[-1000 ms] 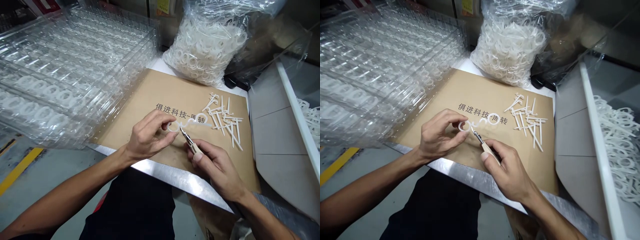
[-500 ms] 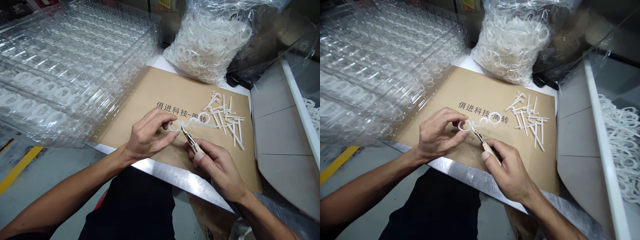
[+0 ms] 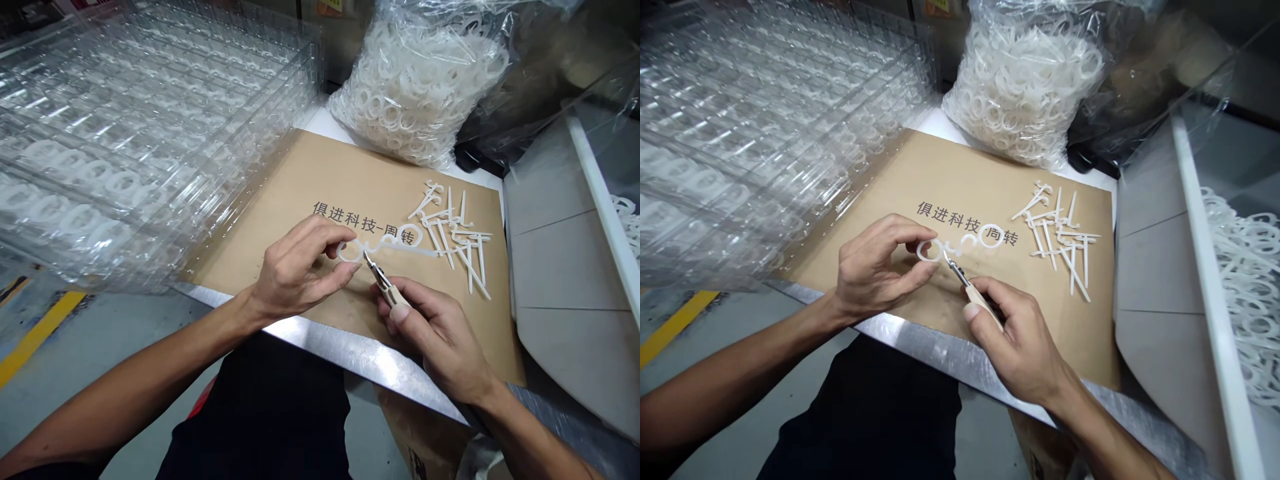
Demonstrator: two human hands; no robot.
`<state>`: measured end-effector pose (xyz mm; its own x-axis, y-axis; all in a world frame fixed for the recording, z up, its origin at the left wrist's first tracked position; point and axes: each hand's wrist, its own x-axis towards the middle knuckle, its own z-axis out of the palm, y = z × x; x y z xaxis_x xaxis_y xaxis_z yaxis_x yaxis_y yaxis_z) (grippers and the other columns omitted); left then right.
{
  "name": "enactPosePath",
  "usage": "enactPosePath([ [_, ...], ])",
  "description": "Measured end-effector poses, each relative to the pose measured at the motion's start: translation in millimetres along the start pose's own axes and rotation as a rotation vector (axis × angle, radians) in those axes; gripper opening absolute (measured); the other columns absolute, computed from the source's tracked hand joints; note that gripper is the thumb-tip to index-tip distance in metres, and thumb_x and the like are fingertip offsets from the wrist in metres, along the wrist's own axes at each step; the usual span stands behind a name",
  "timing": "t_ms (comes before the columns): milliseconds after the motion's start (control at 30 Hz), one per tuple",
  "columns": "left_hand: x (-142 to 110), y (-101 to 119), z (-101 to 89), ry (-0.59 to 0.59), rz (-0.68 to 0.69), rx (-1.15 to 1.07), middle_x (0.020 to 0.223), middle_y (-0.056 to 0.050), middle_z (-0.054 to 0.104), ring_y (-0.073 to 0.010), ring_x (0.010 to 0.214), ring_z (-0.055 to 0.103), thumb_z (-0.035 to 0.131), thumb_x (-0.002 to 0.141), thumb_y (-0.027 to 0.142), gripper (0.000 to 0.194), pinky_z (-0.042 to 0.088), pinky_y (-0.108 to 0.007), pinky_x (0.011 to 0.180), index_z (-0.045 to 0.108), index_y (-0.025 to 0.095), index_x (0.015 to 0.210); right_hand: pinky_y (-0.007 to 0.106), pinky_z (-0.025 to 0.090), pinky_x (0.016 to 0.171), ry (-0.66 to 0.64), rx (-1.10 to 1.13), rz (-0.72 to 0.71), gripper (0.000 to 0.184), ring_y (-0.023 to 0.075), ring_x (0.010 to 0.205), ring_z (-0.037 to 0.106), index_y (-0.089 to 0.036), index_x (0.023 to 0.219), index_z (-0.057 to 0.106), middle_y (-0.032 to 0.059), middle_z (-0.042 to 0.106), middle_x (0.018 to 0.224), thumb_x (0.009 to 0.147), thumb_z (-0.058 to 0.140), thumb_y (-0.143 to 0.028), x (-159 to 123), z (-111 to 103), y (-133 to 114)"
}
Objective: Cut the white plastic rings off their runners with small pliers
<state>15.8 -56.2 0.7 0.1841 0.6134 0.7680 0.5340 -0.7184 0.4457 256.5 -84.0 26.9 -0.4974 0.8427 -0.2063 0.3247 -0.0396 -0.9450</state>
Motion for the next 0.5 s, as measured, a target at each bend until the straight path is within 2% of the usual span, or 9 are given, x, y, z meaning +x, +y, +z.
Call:
enactPosePath([
  [500,0.6,0.9,-0.9,0.009,-0.01,-0.005,0.089,-0.005,0.073,-0.0143,0.073,0.065,0.071,0.093,0.018,0.019,0.057,-0.029,0.067,0.068,0.016,0.112,0.025,0.037,0.054,-0.005,-0.001,0.006,0.025,0.0129,0.067,0.046,-0.023,0.105,0.065,-0.0002,0.058,0.084,0.109,0.051,-0.043,0.0,-0.1,-0.8],
])
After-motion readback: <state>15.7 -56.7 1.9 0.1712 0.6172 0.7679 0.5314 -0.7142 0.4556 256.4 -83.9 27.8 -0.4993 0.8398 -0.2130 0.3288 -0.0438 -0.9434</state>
